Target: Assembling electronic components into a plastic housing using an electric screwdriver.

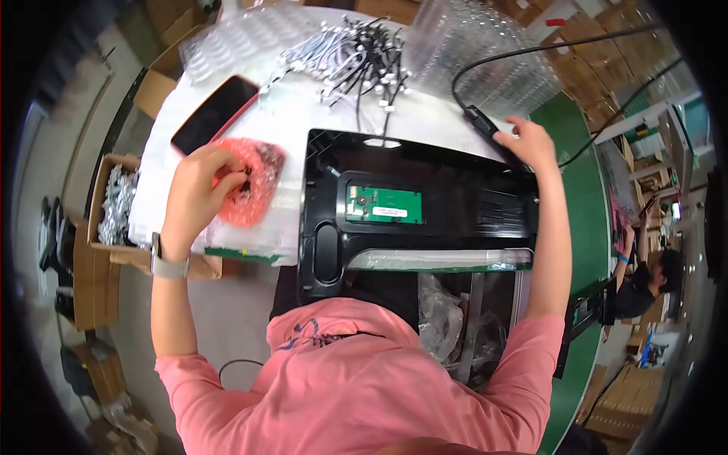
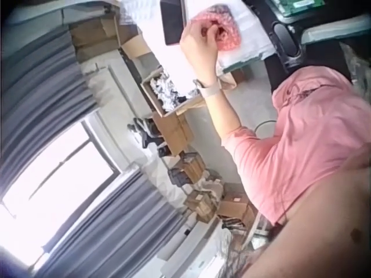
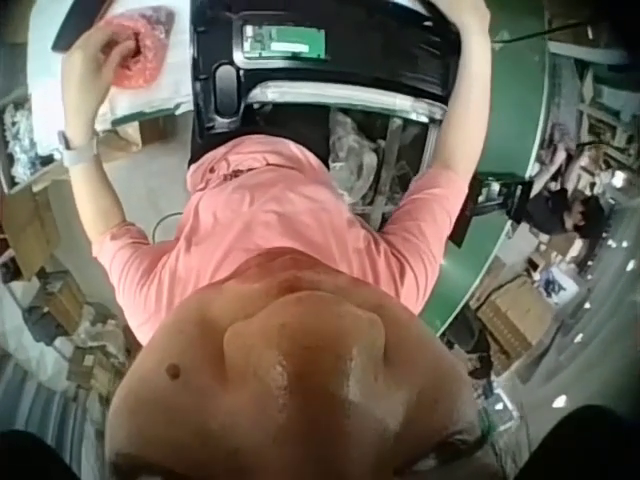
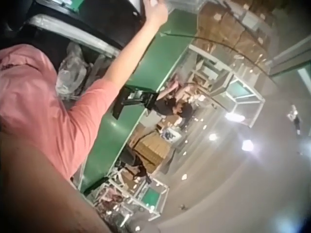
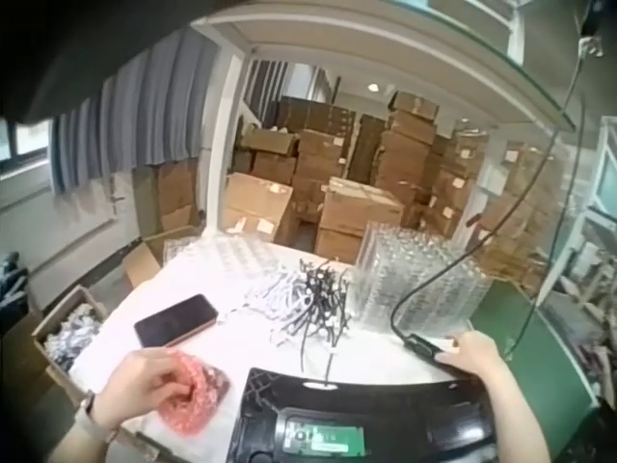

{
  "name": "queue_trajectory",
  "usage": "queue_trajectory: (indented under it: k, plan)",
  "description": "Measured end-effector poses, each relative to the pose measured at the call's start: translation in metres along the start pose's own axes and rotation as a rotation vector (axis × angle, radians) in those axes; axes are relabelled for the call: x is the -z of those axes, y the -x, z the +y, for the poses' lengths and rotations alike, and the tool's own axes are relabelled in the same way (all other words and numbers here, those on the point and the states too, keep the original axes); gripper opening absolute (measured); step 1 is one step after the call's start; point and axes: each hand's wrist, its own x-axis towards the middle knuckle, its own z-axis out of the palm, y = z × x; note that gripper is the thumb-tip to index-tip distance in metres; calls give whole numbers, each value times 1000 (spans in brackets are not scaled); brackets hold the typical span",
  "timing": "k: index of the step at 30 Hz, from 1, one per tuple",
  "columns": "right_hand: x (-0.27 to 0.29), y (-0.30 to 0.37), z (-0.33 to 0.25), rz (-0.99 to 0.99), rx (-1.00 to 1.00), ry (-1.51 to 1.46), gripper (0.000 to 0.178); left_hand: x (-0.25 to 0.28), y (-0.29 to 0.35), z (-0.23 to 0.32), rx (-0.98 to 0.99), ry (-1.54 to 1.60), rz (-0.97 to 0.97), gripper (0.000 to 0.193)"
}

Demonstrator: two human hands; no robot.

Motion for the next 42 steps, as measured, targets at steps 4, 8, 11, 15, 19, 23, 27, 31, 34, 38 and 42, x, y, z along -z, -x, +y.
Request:
queue_trajectory:
  k: [4,8,11,15,19,23,27,31,34,38,42]
  plan:
    - [-33,-24,31,-187,208,-156,60,-5,-8,8,-35,-50,101,7]
    - [-29,-30,24,-396,138,-252,57,-5,-15,16,8,-113,146,5]
    - [-18,-15,19,285,235,-345,54,-7,-22,20,70,-54,143,4]
    - [50,22,-19,642,142,-948,44,-17,-31,43,107,191,46,4]
    - [99,75,-64,460,714,-2056,56,-49,-55,108,-237,409,-54,3]
    - [105,109,-76,160,832,-2322,54,-78,-64,153,-403,581,-103,3]
    - [92,122,-89,245,842,-2517,51,-89,-67,160,-384,596,-211,5]
    - [78,125,-94,338,796,-2543,48,-84,-67,157,-308,631,-328,7]
    - [71,127,-100,374,807,-2438,44,-85,-64,159,-313,633,-292,6]
    - [73,127,-112,436,790,-2405,36,-85,-62,161,-221,627,-261,7]
    - [72,128,-115,457,774,-2378,34,-88,-62,159,-189,585,-214,7]
